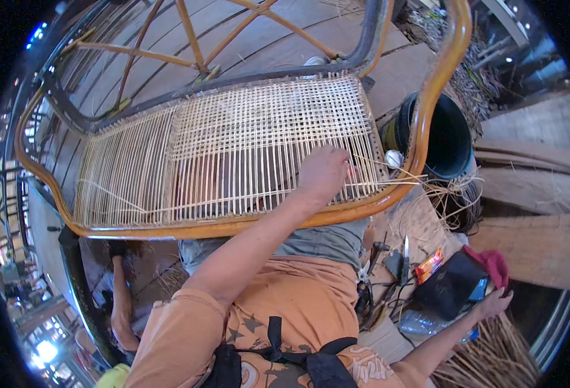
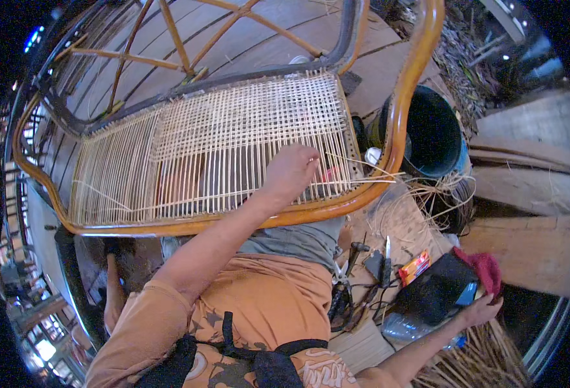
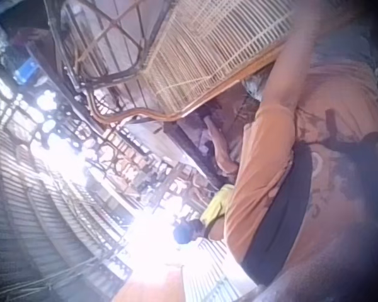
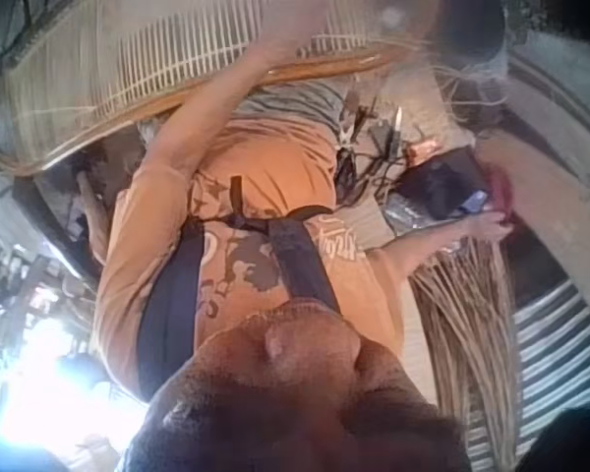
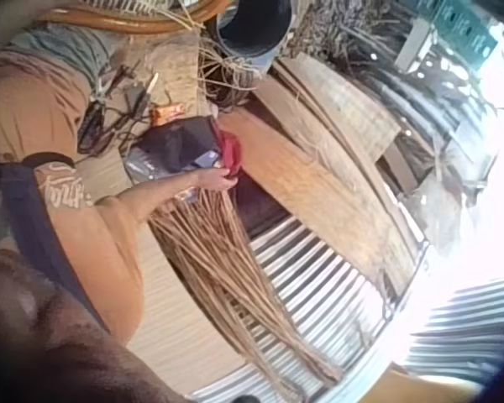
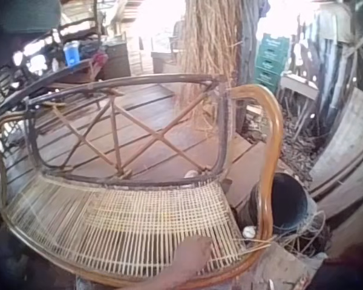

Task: Weaving rattan strips into a chair frame to construct the seat and backrest.

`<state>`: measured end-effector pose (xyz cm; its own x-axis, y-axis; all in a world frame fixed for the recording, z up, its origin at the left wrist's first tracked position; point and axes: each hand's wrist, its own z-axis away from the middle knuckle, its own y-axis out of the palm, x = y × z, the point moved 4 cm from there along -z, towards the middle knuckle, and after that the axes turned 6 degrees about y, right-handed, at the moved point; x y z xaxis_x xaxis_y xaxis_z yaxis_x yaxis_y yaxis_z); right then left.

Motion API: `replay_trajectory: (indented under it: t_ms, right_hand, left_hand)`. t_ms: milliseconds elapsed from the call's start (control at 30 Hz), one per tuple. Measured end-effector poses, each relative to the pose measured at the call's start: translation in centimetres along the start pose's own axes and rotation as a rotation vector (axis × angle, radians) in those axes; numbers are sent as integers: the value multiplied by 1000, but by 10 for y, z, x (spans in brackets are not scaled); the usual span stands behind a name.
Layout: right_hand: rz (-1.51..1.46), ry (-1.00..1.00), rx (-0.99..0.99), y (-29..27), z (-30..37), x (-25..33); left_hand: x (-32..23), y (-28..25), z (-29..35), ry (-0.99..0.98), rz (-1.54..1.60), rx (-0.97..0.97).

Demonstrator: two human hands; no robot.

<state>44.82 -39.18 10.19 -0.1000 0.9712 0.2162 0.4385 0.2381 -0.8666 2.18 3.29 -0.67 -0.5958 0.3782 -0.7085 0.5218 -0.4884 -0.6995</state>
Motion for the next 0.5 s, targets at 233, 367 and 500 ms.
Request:
replay_trajectory:
  t_ms: [233,367,500]
  right_hand:
    - [-690,-747,955,6,204,316]
    - [-494,-1157,1052,30,250,381]
    - [-450,-1074,1271,48,259,409]
  left_hand:
    - [-15,15,-13,62,-255,-251]
    - [-18,20,-24,-116,-240,-181]
    - [-6,-2,-25,-93,-459,17]
